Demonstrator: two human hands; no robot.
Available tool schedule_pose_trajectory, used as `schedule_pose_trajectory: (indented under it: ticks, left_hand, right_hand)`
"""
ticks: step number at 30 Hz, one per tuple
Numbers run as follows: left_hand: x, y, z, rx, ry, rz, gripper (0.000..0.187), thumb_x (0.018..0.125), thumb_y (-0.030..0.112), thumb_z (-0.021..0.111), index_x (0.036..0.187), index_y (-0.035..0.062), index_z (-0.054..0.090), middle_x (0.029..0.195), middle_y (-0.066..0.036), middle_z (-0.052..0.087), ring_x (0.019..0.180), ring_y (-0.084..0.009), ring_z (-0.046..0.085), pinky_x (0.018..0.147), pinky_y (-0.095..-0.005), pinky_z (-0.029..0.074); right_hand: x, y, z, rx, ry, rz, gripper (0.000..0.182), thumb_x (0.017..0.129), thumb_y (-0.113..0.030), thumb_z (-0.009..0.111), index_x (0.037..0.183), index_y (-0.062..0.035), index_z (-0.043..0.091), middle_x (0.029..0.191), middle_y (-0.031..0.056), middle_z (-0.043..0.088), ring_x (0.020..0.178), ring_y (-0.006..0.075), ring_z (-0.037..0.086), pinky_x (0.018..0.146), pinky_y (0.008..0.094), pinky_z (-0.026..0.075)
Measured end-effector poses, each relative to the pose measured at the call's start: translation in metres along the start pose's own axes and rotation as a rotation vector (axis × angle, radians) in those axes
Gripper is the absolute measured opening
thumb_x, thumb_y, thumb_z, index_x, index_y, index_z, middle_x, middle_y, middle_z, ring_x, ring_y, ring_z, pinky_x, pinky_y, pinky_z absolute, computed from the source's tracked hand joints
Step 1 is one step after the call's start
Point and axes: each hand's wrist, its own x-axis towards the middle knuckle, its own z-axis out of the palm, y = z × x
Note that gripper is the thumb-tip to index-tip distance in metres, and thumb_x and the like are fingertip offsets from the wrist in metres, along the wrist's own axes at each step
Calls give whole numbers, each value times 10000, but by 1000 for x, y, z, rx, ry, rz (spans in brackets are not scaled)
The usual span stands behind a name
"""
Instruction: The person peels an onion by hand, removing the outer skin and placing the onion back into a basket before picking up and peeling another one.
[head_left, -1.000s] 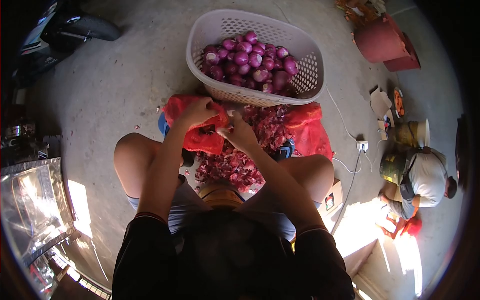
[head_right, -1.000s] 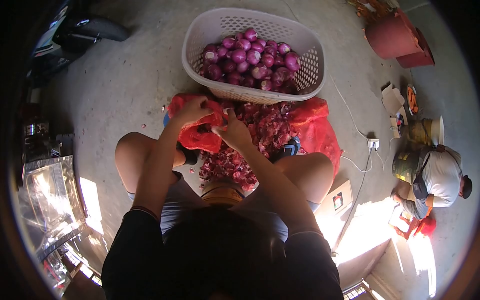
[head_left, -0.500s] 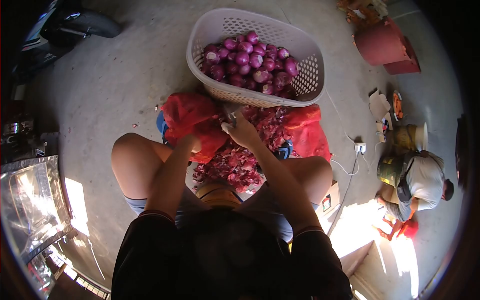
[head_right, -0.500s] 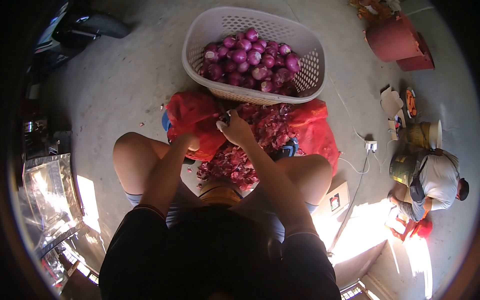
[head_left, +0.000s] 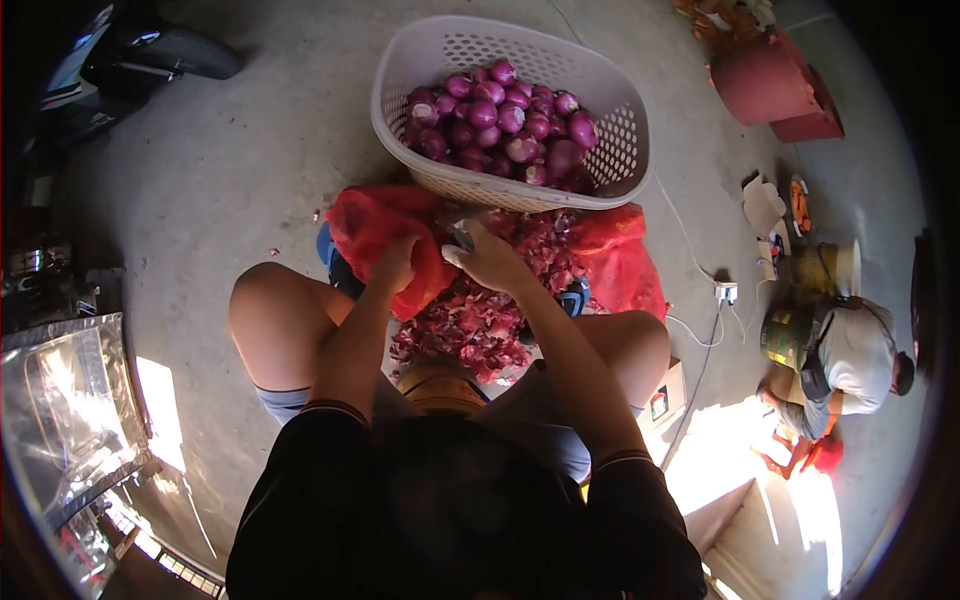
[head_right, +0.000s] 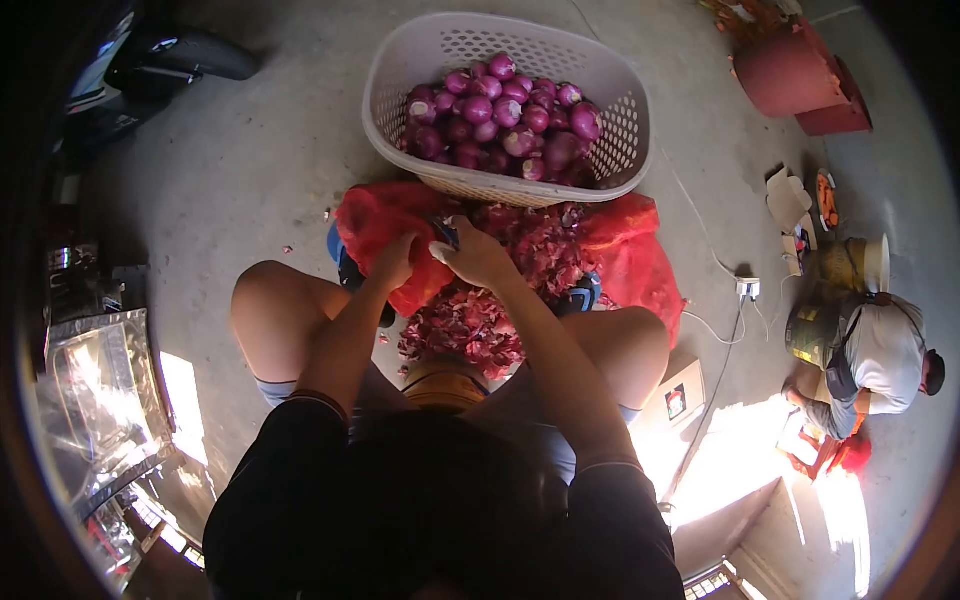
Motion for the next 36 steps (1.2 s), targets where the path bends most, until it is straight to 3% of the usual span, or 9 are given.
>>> schedule_pose_trajectory:
  ticks: [3,6,12,15,21,24,30,33,36]
  left_hand:
    - [9,1,23,47,-21,-125,216,768,121,514,942,30,603,847,-196,630,815,-406,594,785,-456,473]
    - [21,-32,53,463,-367,88,238,808,171,462,924,43,626,927,-192,630,864,-381,595,801,-449,464]
    - [27,-24,30,820,-404,30,273,828,160,437,987,59,635,1078,-176,604,1027,-317,565,920,-422,415]
    - [34,-32,43,370,-321,-287,293,834,147,429,982,12,643,1090,-213,587,1069,-322,539,929,-399,407]
    - [30,-55,73,331,-481,-379,359,865,249,445,1141,65,582,1178,-172,556,1092,-322,532,938,-383,422]
    - [28,-58,75,444,-597,-290,384,878,304,428,1171,99,570,1207,-176,534,1115,-311,518,976,-386,393]
    - [20,-65,98,354,-193,-140,338,861,292,415,1038,122,647,1094,-165,600,1013,-311,576,913,-382,430]
    - [27,-60,89,481,-521,-199,334,857,277,422,1056,119,640,1129,-146,589,1024,-304,575,928,-379,422]
    - [21,-61,94,520,-342,-122,337,854,255,421,1065,105,636,1133,-144,587,1027,-310,573,925,-382,422]
  right_hand:
    - [-4,-18,-19,21,-92,99,522,839,-372,575,1198,-23,425,1108,248,549,1044,378,535,860,413,415]
    - [-6,-15,-21,37,-22,32,499,844,-364,575,1181,-24,437,1072,234,565,1016,368,551,848,402,422]
    - [-11,-18,-31,-2,-29,17,480,847,-356,581,1174,-32,445,1009,218,578,977,353,567,818,399,429]
    - [-11,-19,-32,3,-51,16,479,846,-359,586,1170,-34,448,993,217,584,961,358,570,800,408,430]
    - [-19,-18,-38,-9,-11,-83,507,830,-372,597,1166,-24,445,919,232,601,900,391,580,753,434,445]
    - [-21,-20,-42,-10,-28,-70,508,833,-374,603,1170,-29,441,915,224,599,897,390,578,746,431,440]
    - [-22,-15,-41,-22,37,-102,512,829,-385,605,1157,-27,443,900,225,599,876,396,581,717,442,441]
    - [-23,-18,-46,-15,35,-98,498,829,-386,605,1150,-38,448,888,226,599,867,395,583,702,448,440]
    - [-25,-17,-48,-11,45,-117,486,830,-386,603,1146,-49,451,882,229,597,864,392,583,696,452,437]
